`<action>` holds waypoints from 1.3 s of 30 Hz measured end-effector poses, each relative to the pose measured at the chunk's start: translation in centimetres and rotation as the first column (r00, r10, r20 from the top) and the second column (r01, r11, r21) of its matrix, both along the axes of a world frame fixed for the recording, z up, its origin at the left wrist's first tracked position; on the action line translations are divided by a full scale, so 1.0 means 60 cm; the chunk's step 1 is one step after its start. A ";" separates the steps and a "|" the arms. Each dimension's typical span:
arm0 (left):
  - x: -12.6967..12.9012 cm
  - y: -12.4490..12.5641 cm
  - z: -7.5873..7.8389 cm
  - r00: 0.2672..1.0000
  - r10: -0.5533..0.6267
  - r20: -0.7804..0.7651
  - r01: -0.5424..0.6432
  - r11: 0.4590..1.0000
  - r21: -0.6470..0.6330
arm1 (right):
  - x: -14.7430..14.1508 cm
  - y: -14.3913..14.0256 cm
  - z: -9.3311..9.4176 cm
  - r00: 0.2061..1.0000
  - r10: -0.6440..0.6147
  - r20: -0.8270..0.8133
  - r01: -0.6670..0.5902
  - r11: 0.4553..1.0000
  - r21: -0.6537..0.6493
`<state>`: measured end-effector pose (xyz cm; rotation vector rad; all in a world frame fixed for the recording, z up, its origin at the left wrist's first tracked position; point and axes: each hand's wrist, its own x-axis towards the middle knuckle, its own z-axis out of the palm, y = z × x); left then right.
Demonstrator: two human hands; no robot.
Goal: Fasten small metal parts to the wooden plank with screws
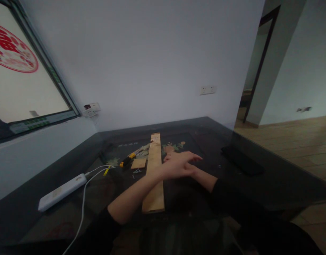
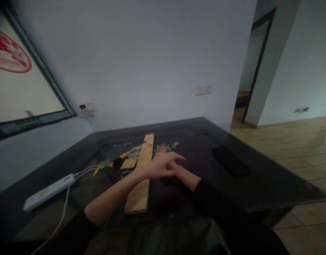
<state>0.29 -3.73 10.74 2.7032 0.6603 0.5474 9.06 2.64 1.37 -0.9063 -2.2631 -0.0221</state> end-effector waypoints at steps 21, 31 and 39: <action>0.153 -0.153 -0.103 0.930 -0.323 -0.175 0.365 0.863 0.349 | 0.058 0.058 -0.012 0.945 -0.204 0.255 0.241 0.963 -0.124; 0.100 -0.114 -0.120 0.937 -0.327 -0.126 0.350 0.875 0.334 | 0.098 -0.025 -0.024 0.962 -0.202 0.184 0.241 0.944 -0.224; -0.064 -0.035 -0.040 0.848 0.253 0.465 -0.263 0.964 -0.044 | 0.119 0.008 -0.026 0.963 -0.234 -0.136 0.169 0.911 -0.375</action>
